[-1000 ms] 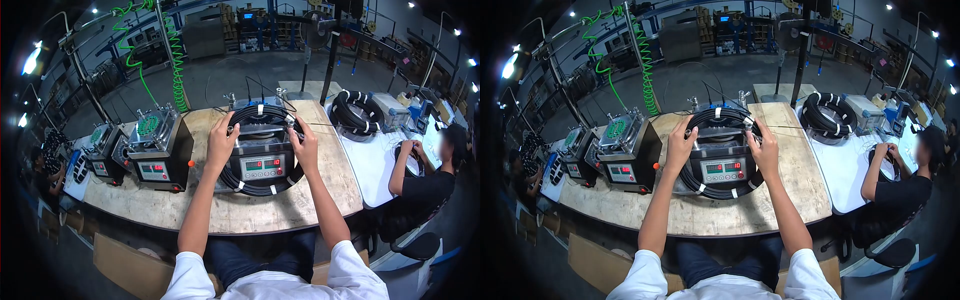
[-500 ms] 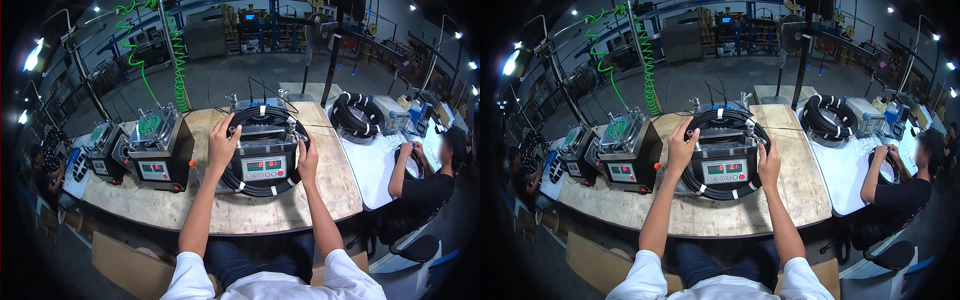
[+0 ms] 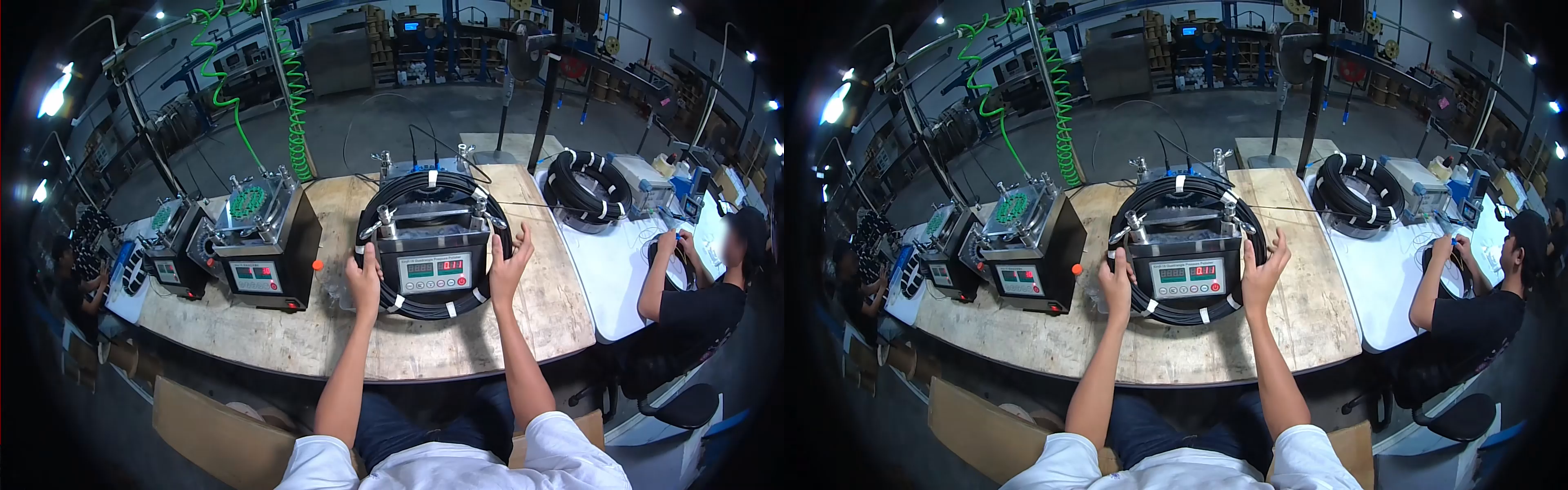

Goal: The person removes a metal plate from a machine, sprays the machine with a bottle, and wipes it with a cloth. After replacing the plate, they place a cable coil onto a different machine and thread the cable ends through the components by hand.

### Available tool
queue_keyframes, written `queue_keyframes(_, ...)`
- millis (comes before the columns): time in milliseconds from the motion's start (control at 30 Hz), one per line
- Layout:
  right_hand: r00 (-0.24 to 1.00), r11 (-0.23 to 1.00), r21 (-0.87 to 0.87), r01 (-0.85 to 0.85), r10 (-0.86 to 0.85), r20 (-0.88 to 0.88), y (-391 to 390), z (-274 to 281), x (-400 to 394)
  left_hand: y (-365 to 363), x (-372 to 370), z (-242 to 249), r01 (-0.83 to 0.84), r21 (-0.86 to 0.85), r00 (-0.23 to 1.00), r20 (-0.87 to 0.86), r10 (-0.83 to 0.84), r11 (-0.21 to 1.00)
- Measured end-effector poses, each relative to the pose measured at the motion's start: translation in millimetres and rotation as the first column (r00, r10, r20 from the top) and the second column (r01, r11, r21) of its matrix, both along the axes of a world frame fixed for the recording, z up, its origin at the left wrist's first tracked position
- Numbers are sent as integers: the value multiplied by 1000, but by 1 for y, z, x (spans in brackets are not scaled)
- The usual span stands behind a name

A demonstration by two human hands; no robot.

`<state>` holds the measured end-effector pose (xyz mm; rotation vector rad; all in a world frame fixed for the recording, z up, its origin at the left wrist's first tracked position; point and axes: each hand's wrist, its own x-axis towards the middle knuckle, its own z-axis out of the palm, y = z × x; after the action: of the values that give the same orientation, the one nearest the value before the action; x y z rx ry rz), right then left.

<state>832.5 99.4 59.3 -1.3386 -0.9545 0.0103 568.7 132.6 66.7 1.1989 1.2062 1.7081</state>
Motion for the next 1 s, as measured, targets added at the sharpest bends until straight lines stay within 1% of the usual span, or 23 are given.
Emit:
queue_keyframes(33, 994, 1000, -19, -18, 16, -105, -5, -4, -4, -2, 0, -9, -11, -6, 1000, 15, 11, 1000)
queue_keyframes(67, 960, 992, -21, -125, 116, -254, -3, -15, -2, -1, 0, -17, -33, 12, 999, -2, 33, 999)
queue_keyframes(133, 917, 987, 65, -149, 163, -365, -12, -16, -17, 1, 0, -20, -27, 32, 1000, -10, 27, 999)
queue_keyframes(167, 890, 982, 108, -157, 188, -416, -18, -17, -23, 0, 0, -21, -23, 41, 1000, -13, 24, 999)
queue_keyframes(200, 911, 991, 67, -117, 133, -391, -15, -38, -23, -1, 1, -21, -25, 45, 999, -23, 26, 999)
queue_keyframes(233, 903, 990, 55, -130, 141, -406, -21, -41, -28, -1, 1, -22, -27, 51, 999, -29, 28, 998)
queue_keyframes(300, 841, 961, 68, -268, 267, -471, -40, -42, -38, 1, 1, -21, -23, 61, 999, -32, 25, 998)
queue_keyframes(367, 874, 962, -23, -271, 236, -424, -55, -46, -55, -1, 2, -21, -18, 66, 1000, -22, 20, 998)
queue_keyframes(400, 910, 969, 0, -247, 232, -343, -55, -64, -60, -1, 2, -21, -28, 80, 999, -21, 29, 996)
queue_keyframes(500, 882, 966, 18, -258, 243, -402, -58, -60, -69, -5, 3, -18, -59, 34, 997, -45, 61, 998)
queue_keyframes(533, 886, 959, -35, -282, 246, -394, -59, -60, -67, -8, 4, -17, -91, 43, 992, -83, 94, 995)
queue_keyframes(600, 897, 963, -17, -270, 245, -369, -59, -63, -66, -13, 5, -17, -146, 65, 975, -161, 155, 987)
queue_keyframes(700, 894, 957, -9, -291, 269, -358, -59, -61, -65, -18, 22, -59, -360, -3, 912, -210, 351, 933)
queue_keyframes(733, 890, 953, -10, -304, 280, -359, -61, -59, -64, -36, 23, -46, -221, -136, 972, -107, 207, 966)
queue_keyframes(800, 890, 952, -7, -305, 283, -358, -61, -57, -64, -43, 30, -76, -219, -125, 968, -156, 199, 968)
queue_keyframes(867, 887, 951, 3, -308, 289, -360, -63, -55, -65, -57, 39, -84, -223, -115, 958, -209, 196, 968)
queue_keyframes(933, 882, 948, 24, -318, 305, -358, -63, -53, -64, -72, 45, -74, -207, -96, 955, -234, 181, 974)
queue_keyframes(1000, 891, 949, 26, -315, 305, -336, -64, -53, -63, -71, 44, -77, -183, -112, 960, -236, 152, 977)
